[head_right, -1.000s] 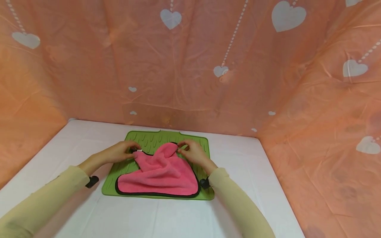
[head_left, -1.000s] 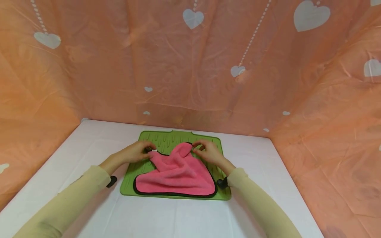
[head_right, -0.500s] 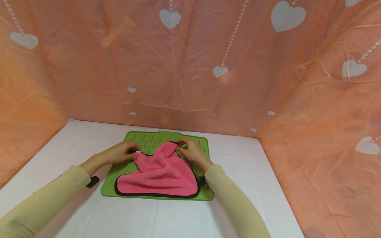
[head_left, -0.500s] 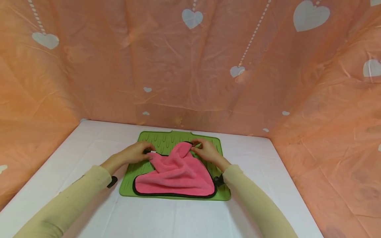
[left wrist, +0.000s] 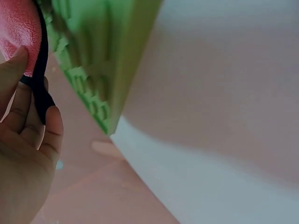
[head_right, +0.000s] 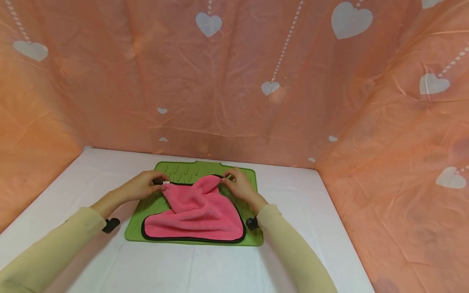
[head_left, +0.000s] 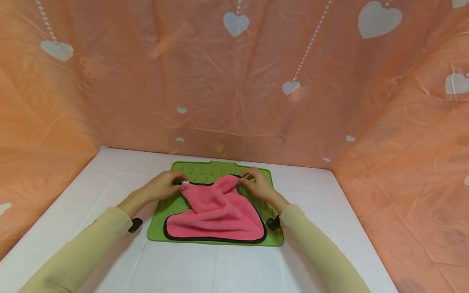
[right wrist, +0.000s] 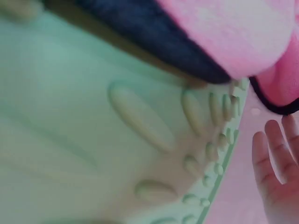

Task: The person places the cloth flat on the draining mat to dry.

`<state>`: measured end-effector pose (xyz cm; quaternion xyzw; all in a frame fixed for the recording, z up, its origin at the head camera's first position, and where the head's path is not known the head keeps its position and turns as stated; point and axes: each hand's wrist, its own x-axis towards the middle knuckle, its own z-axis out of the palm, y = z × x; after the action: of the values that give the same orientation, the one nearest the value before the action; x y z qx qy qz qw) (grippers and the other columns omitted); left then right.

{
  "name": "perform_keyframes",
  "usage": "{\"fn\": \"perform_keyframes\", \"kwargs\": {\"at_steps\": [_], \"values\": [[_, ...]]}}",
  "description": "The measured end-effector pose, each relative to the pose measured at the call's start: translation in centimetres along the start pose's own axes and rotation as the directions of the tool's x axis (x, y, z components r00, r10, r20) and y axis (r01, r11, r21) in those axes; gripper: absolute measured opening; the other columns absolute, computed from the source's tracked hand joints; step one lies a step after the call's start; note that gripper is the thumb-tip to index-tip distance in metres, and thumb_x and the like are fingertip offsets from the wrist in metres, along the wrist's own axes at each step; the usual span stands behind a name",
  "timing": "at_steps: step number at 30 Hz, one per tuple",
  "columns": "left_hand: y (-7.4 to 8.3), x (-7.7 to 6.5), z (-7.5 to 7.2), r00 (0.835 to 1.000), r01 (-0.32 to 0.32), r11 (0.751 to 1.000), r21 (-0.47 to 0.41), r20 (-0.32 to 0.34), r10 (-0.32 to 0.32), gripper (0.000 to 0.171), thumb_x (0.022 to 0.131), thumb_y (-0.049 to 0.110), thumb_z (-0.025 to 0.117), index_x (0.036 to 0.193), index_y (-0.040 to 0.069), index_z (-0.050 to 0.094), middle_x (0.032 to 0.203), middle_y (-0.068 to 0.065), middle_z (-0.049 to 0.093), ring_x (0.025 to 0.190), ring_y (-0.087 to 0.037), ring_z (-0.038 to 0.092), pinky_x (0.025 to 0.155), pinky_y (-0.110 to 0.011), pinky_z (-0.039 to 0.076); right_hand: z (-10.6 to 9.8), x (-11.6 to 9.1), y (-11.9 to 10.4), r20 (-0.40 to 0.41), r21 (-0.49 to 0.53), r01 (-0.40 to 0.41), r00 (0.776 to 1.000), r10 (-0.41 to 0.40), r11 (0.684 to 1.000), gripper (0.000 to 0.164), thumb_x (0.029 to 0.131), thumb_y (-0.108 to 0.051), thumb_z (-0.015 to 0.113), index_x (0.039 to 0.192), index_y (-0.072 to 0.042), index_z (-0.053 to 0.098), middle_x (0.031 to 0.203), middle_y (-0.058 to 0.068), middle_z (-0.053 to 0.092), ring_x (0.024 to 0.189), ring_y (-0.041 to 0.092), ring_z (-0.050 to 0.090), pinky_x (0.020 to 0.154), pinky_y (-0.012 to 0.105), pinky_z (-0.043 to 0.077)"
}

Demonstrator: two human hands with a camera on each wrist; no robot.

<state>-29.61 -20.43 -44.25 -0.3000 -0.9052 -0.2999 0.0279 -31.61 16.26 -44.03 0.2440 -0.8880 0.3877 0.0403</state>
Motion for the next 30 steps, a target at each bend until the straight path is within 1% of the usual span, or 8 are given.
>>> {"fn": "perform_keyframes", "kwargs": {"at_steps": [3, 9, 11, 13, 16, 19, 25, 30], "values": [[0.4, 0.1, -0.8, 0.999, -0.002, 1.000, -0.014, -0.050, 0.001, 0.021, 0.094, 0.003, 0.075, 0.114, -0.001, 0.073, 0.100, -0.009, 0.074, 0.094, -0.026, 0.069, 0.086, -0.049, 0.056, -0.7, -0.1, 0.1, -0.044, 0.028, 0.027, 0.999, -0.025, 0.999, 0.013, 0.100, -0.009, 0.069, 0.109, 0.000, 0.071, 0.118, 0.017, 0.065, 0.109, 0.035, 0.066, 0.092, 0.049, 0.057], [1.4, 0.8, -2.5, 0.994, -0.009, 1.000, -0.023, -0.112, 0.006, 0.021, 0.094, 0.004, 0.076, 0.114, -0.001, 0.072, 0.102, -0.011, 0.075, 0.097, -0.030, 0.070, 0.088, -0.051, 0.056, -2.2, -0.4, -0.1, -0.118, 0.049, -0.033, 0.992, 0.039, 0.998, 0.016, 0.103, -0.015, 0.067, 0.114, -0.003, 0.070, 0.111, 0.014, 0.073, 0.101, 0.032, 0.071, 0.084, 0.043, 0.058], [1.5, 1.2, -2.8, 0.992, -0.007, 1.000, -0.020, -0.123, 0.004, 0.020, 0.095, 0.003, 0.075, 0.114, -0.001, 0.072, 0.102, -0.012, 0.074, 0.113, -0.037, 0.067, 0.092, -0.053, 0.054, -2.6, -0.3, -0.1, -0.147, 0.050, -0.043, 0.988, 0.050, 0.998, 0.016, 0.103, -0.016, 0.066, 0.114, -0.004, 0.070, 0.107, 0.013, 0.074, 0.098, 0.030, 0.071, 0.082, 0.039, 0.057], [1.6, 1.7, -3.1, 0.991, 0.003, 1.000, -0.014, -0.135, -0.005, 0.020, 0.095, 0.003, 0.074, 0.115, -0.001, 0.072, 0.103, -0.014, 0.073, 0.120, -0.042, 0.063, 0.094, -0.055, 0.053, -3.0, -0.1, 0.0, -0.178, 0.052, -0.038, 0.983, 0.047, 0.998, 0.016, 0.103, -0.015, 0.066, 0.113, -0.004, 0.071, 0.102, 0.013, 0.073, 0.094, 0.028, 0.069, 0.080, 0.036, 0.055], [1.8, 2.5, -3.2, 0.988, 0.030, 1.000, 0.008, -0.149, -0.028, 0.020, 0.097, 0.006, 0.074, 0.116, 0.000, 0.072, 0.105, -0.015, 0.071, 0.119, -0.041, 0.063, 0.091, -0.054, 0.054, -3.3, 0.2, 0.1, -0.212, 0.060, -0.036, 0.976, 0.048, 0.998, 0.015, 0.102, -0.014, 0.068, 0.113, -0.003, 0.072, 0.099, 0.014, 0.073, 0.089, 0.027, 0.066, 0.078, 0.034, 0.052], [1.7, 3.3, -3.3, 0.986, 0.069, 0.997, 0.033, -0.153, -0.063, 0.022, 0.098, 0.011, 0.073, 0.117, 0.002, 0.072, 0.107, -0.015, 0.071, 0.100, -0.034, 0.069, 0.083, -0.051, 0.055, -3.3, 0.5, 0.4, -0.235, 0.067, -0.047, 0.970, 0.061, 0.997, 0.015, 0.101, -0.012, 0.069, 0.113, -0.003, 0.073, 0.100, 0.015, 0.073, 0.086, 0.028, 0.067, 0.074, 0.032, 0.052], [1.1, 5.0, -3.1, 0.981, 0.134, 0.988, 0.079, -0.149, -0.121, 0.024, 0.097, 0.014, 0.074, 0.117, 0.002, 0.073, 0.110, -0.017, 0.074, 0.103, -0.034, 0.070, 0.087, -0.054, 0.055, -3.2, 0.9, 1.4, -0.257, 0.085, -0.083, 0.961, 0.103, 0.993, 0.016, 0.099, -0.006, 0.069, 0.114, 0.000, 0.072, 0.108, 0.019, 0.074, 0.088, 0.033, 0.072, 0.073, 0.027, 0.054], [0.6, 6.5, -2.5, 0.983, 0.129, 0.987, 0.093, -0.140, -0.116, 0.023, 0.096, 0.012, 0.073, 0.116, 0.000, 0.073, 0.109, -0.017, 0.075, 0.104, -0.035, 0.070, 0.088, -0.053, 0.055, -2.9, 1.4, 2.4, -0.250, 0.091, -0.124, 0.958, 0.143, 0.988, 0.017, 0.097, -0.002, 0.068, 0.113, 0.002, 0.072, 0.110, 0.021, 0.073, 0.092, 0.037, 0.073, 0.077, 0.035, 0.058]]}}
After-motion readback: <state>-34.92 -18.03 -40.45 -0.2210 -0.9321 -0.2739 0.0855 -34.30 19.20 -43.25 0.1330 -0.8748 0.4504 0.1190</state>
